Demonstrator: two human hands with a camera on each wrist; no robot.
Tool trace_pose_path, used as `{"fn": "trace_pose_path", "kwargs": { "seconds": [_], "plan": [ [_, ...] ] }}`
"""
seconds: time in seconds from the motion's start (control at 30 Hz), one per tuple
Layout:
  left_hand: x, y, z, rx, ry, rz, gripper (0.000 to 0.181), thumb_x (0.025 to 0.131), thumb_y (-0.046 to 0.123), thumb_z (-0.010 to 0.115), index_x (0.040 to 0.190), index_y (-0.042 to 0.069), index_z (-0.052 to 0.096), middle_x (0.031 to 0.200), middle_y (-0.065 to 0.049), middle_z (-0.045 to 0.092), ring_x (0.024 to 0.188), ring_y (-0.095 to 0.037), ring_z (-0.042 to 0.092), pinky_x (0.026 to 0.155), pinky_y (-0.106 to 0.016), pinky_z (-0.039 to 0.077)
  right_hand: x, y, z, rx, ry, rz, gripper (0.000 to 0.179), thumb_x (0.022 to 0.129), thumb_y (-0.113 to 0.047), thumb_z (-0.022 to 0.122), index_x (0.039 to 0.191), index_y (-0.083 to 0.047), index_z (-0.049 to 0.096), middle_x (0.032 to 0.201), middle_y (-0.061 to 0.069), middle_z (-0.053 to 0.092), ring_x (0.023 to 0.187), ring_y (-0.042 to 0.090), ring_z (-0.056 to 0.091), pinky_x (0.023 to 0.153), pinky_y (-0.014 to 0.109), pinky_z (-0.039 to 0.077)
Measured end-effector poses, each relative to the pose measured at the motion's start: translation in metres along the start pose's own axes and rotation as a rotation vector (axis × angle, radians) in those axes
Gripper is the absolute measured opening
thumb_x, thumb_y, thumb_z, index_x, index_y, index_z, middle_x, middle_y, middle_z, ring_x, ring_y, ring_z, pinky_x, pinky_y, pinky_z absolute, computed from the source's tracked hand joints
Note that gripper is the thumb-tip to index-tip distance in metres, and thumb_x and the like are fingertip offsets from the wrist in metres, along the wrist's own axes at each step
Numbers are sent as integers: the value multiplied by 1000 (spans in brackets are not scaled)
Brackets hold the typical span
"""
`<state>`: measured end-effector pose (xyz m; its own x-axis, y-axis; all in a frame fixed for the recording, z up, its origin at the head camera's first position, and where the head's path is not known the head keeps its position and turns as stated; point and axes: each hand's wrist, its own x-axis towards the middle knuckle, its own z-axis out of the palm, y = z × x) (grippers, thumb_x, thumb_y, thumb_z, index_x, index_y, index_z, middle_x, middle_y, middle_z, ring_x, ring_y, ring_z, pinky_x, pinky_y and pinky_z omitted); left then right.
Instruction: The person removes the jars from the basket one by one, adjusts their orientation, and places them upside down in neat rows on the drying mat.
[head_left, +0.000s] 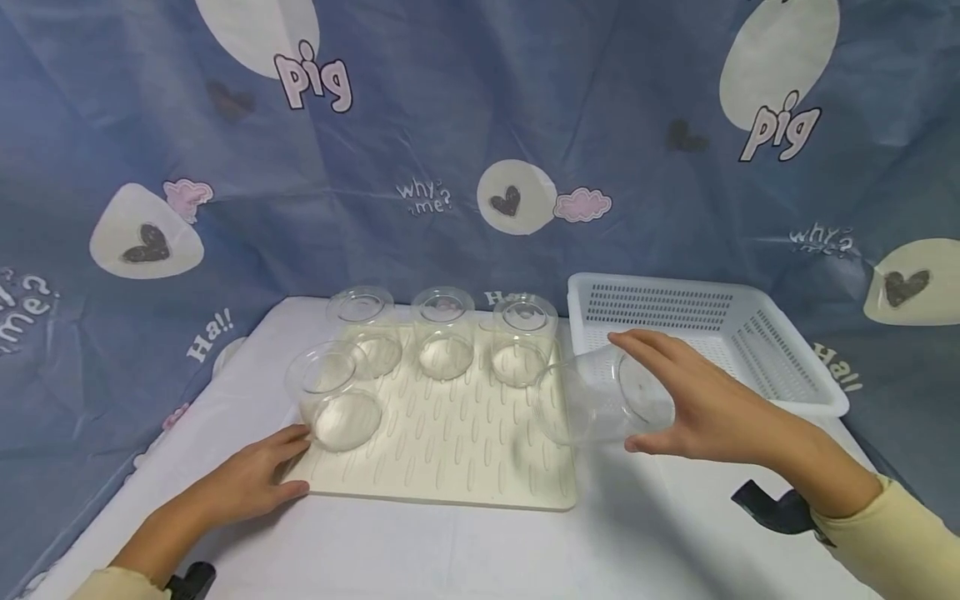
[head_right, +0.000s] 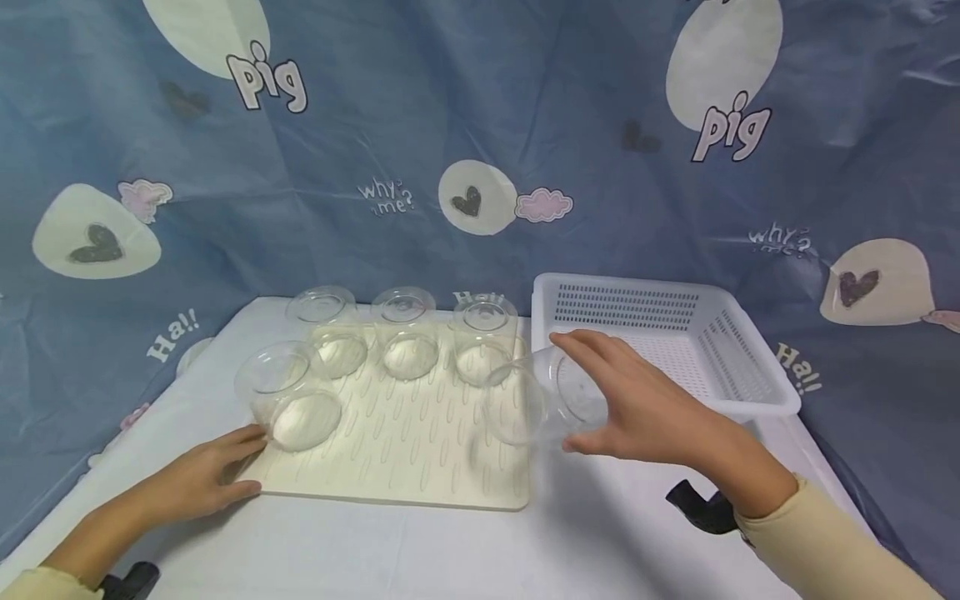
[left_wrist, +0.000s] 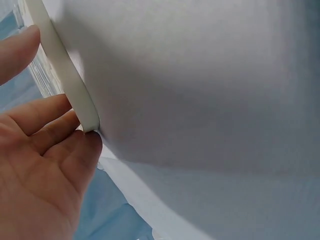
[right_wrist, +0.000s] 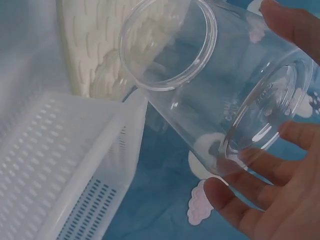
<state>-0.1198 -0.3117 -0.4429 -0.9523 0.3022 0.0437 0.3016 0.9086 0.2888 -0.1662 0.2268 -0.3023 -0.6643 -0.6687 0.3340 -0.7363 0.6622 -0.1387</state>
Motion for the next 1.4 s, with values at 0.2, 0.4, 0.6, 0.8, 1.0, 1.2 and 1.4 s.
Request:
{"fn": "trace_pose_path", "kwargs": {
  "seconds": [0.2, 0.4, 0.6, 0.8, 1.0, 1.2, 1.4],
  "plan": [
    [1, -2, 0, 10, 11, 14, 64, 78, 30, 82, 125, -9, 63, 140, -29, 53, 127, -50, 53, 100, -60, 48, 19, -2, 4, -4, -73, -22, 109, 66, -39, 90, 155, -12, 32, 148, 13, 45, 134, 33, 47, 105, 56, 47],
    [1, 1, 0, -5, 8, 8, 63, 78, 28, 82, 125, -10, 63, 139, -30, 54, 126, -51, 53, 100, -62, 48, 47, -11, 15, 0, -181, -24, 103, 69, -41, 87, 153, -12, 35, 147, 13, 48, 134, 34, 49, 108, 54, 47],
    [1, 1, 0, -11, 16, -2, 64, 78, 28, 82, 125, -10, 63, 139, -30, 54, 126, -51, 53, 99, -62, 48, 71, -17, 34, 0, -289, -28, 103, 68, -43, 86, 154, -15, 35, 145, 11, 50, 131, 31, 51, 104, 50, 49],
    [1, 2, 0, -22, 18, -9, 64, 78, 28, 82, 126, -9, 62, 140, -29, 54, 127, -51, 53, 100, -61, 48, 84, -22, 52, -16, -312, -68, 102, 70, -45, 84, 153, -12, 36, 145, 12, 51, 132, 33, 49, 106, 51, 48],
    [2, 2, 0, -19, 16, -8, 63, 77, 27, 83, 124, -10, 63, 139, -30, 54, 126, -51, 53, 100, -61, 48, 94, -22, 66, -31, -314, -74, 99, 71, -49, 81, 152, -12, 38, 143, 13, 52, 124, 32, 52, 103, 50, 49],
    [1, 2, -1, -18, 16, 0, 62, 77, 26, 83, 123, -10, 64, 138, -31, 55, 125, -52, 53, 100, -62, 48, 99, -21, 76, -22, -309, -88, 95, 73, -52, 79, 151, -12, 40, 140, 11, 55, 119, 31, 54, 101, 48, 49],
    [0, 2, -1, -26, 18, 14, 61, 78, 28, 82, 123, -10, 64, 138, -30, 54, 126, -51, 53, 99, -61, 48, 103, -20, 79, 2, -296, -73, 93, 74, -52, 77, 150, -13, 43, 139, 12, 56, 116, 31, 54, 99, 47, 49]
  ]
}}
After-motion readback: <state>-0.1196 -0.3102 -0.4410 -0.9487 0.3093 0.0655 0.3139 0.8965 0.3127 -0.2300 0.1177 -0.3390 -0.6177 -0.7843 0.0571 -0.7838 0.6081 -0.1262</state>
